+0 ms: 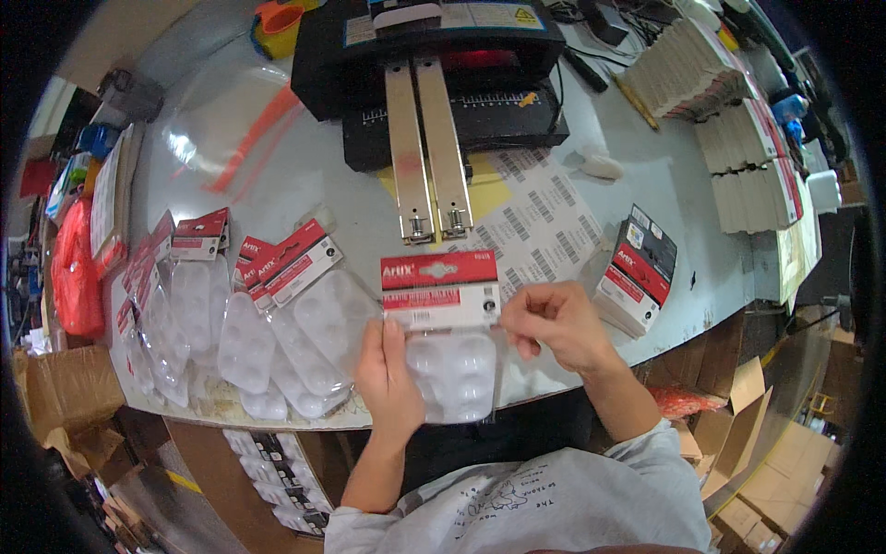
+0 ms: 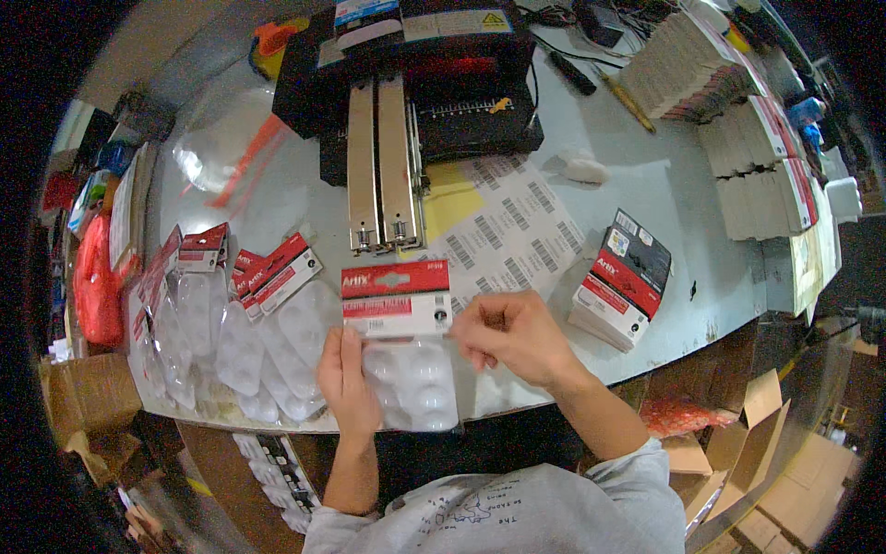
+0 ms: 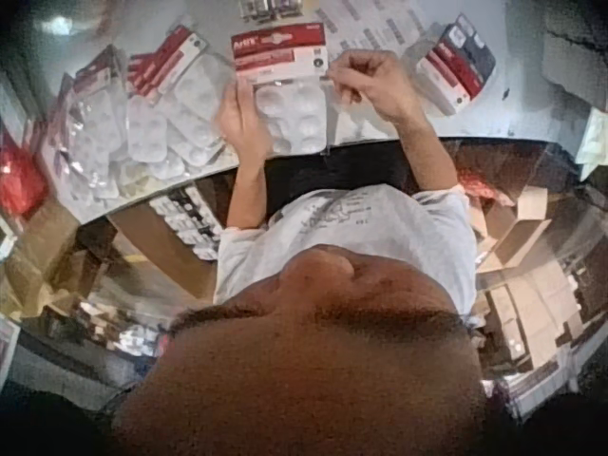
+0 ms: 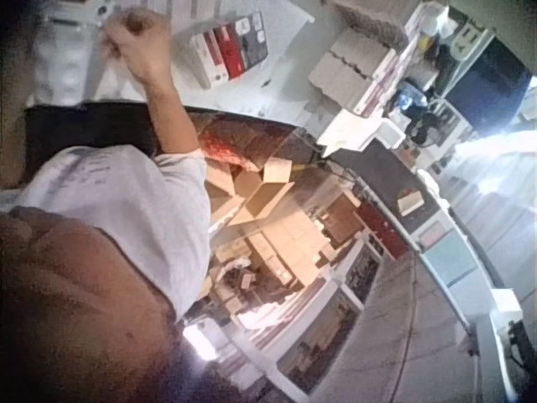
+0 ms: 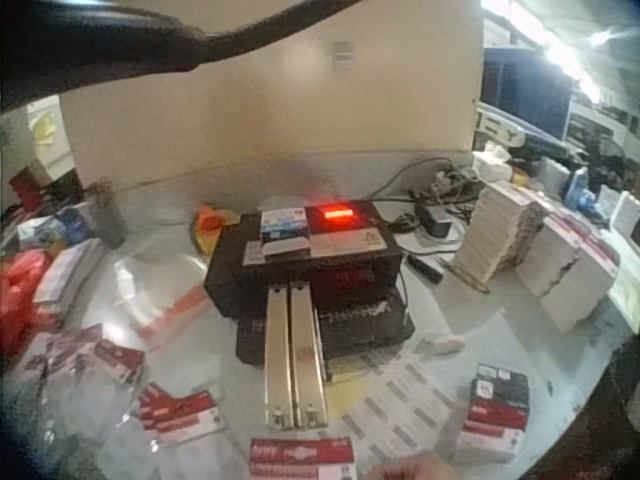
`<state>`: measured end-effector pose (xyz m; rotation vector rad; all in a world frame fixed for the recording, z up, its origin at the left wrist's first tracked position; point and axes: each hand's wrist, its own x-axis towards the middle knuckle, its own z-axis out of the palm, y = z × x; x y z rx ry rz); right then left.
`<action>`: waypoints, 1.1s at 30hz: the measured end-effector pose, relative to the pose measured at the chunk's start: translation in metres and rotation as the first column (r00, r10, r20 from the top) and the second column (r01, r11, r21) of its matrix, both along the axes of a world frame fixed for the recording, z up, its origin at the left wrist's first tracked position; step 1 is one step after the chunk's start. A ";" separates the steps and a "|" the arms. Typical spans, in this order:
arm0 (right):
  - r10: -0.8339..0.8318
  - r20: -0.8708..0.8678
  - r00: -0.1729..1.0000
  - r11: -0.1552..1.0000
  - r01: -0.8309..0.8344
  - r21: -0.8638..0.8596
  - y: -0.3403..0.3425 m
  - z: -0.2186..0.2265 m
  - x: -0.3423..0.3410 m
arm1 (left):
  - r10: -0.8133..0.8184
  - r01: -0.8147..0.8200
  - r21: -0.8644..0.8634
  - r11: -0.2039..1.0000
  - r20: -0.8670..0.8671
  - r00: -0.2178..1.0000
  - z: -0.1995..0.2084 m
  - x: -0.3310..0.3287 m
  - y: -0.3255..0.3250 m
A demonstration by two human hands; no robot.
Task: The person packs white plastic mixing palettes into clear plastic bags with red Artix labels. They retrieve palettes from a cardboard box, insert them into bags, seal the bags, and stack the finished packages on the table.
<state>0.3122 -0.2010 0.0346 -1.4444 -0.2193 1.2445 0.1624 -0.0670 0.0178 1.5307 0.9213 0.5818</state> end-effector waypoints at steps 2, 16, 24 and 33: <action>-0.145 0.002 0.989 0.985 0.144 0.095 0.018 -0.009 0.002 | 0.012 -0.009 0.073 0.997 -0.050 0.999 -0.005 0.014 0.009; -0.044 0.497 0.866 0.999 0.043 0.012 0.015 -0.009 0.030 | -0.090 0.109 0.094 0.990 -0.187 0.978 -0.010 0.022 0.048; 0.400 0.832 0.384 0.847 0.192 -0.496 -0.124 -0.014 0.099 | 0.376 0.182 0.852 0.491 -0.396 0.837 -0.004 -0.025 0.070; 0.294 0.908 0.297 0.881 0.284 -0.378 -0.121 -0.025 0.067 | 0.063 0.602 0.648 0.466 -0.703 0.708 -0.068 -0.022 0.061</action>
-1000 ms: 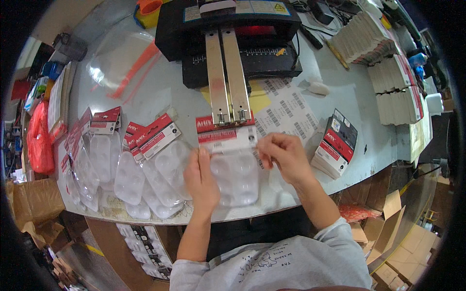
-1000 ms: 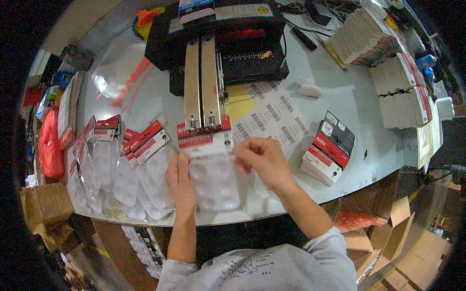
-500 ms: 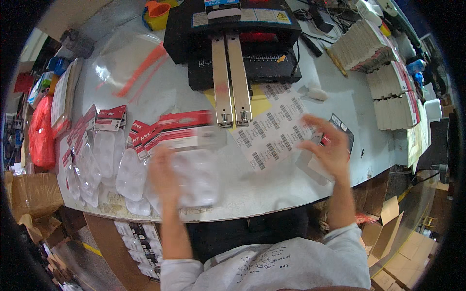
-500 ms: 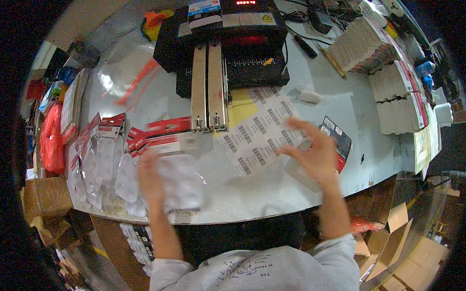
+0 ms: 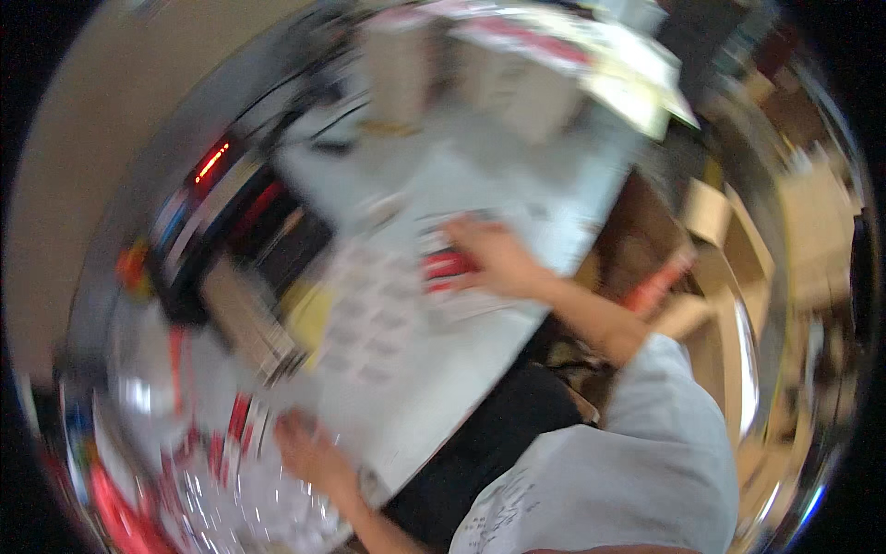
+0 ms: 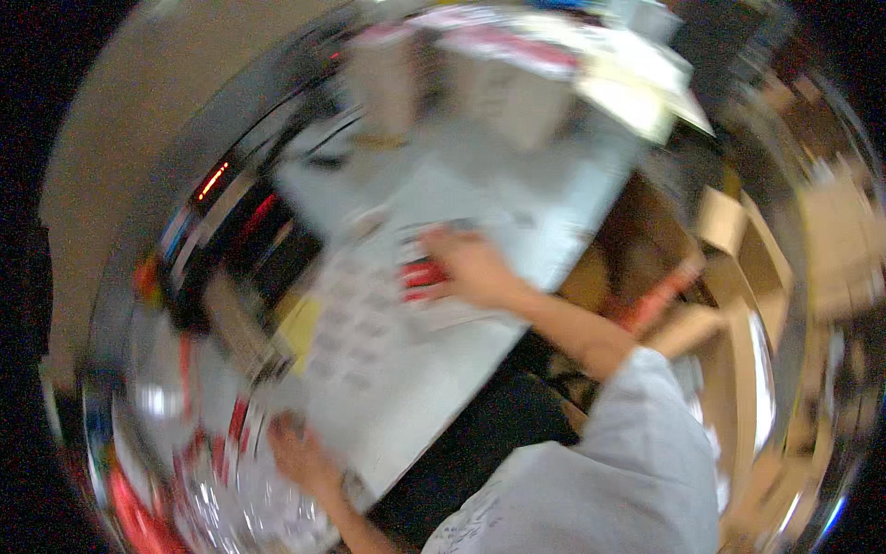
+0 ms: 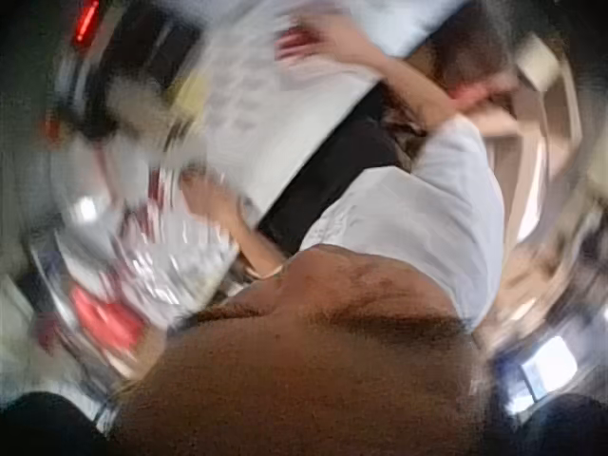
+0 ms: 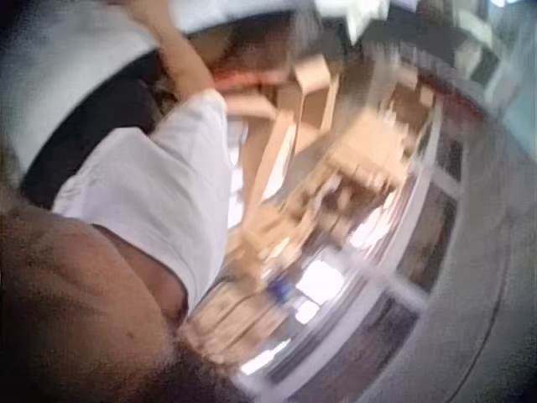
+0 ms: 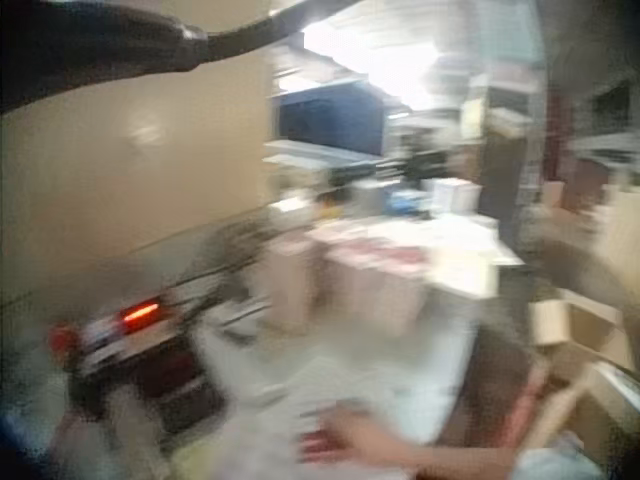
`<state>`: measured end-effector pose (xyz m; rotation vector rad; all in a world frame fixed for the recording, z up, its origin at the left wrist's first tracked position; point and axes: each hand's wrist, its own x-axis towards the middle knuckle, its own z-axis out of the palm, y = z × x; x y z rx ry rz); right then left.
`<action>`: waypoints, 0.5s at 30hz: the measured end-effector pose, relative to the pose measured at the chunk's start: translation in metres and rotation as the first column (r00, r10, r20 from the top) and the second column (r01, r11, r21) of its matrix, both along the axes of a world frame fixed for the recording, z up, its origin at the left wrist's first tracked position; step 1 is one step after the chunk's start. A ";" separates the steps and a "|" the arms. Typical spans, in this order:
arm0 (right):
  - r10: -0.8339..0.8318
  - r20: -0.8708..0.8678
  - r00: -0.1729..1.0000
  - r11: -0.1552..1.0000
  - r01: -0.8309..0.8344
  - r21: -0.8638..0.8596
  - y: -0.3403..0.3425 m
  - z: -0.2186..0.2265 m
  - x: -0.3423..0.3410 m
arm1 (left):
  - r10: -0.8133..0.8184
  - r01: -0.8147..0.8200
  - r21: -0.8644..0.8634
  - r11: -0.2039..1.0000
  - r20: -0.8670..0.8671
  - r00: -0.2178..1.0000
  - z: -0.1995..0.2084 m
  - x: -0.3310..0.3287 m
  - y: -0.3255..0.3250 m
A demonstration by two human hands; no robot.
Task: The person packs white plastic mixing palettes into clear plastic bags with red Artix labels. They retrieve palettes from a cardboard box, insert them into bags, seal the bags, and stack the finished packages on the table.
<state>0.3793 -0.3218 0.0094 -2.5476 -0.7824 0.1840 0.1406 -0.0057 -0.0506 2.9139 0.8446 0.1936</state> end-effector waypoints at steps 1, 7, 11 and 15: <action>-0.044 0.144 0.989 0.998 0.038 0.042 -0.004 -0.005 -0.012 | -0.086 0.086 0.075 0.994 0.006 0.996 -0.003 0.001 0.012; -0.550 0.438 0.712 0.828 0.532 0.176 -0.170 -0.008 -0.131 | -0.402 0.406 0.080 0.910 -0.065 0.913 0.016 -0.019 0.051; -0.891 0.260 0.373 0.350 0.927 -0.133 -0.280 0.005 -0.262 | -0.447 0.490 0.233 0.840 -0.215 0.868 0.029 -0.014 0.045; -0.951 -0.104 0.290 0.307 0.861 -0.406 -0.267 -0.029 -0.336 | -0.374 0.426 0.292 0.856 -0.219 0.901 0.010 0.008 0.038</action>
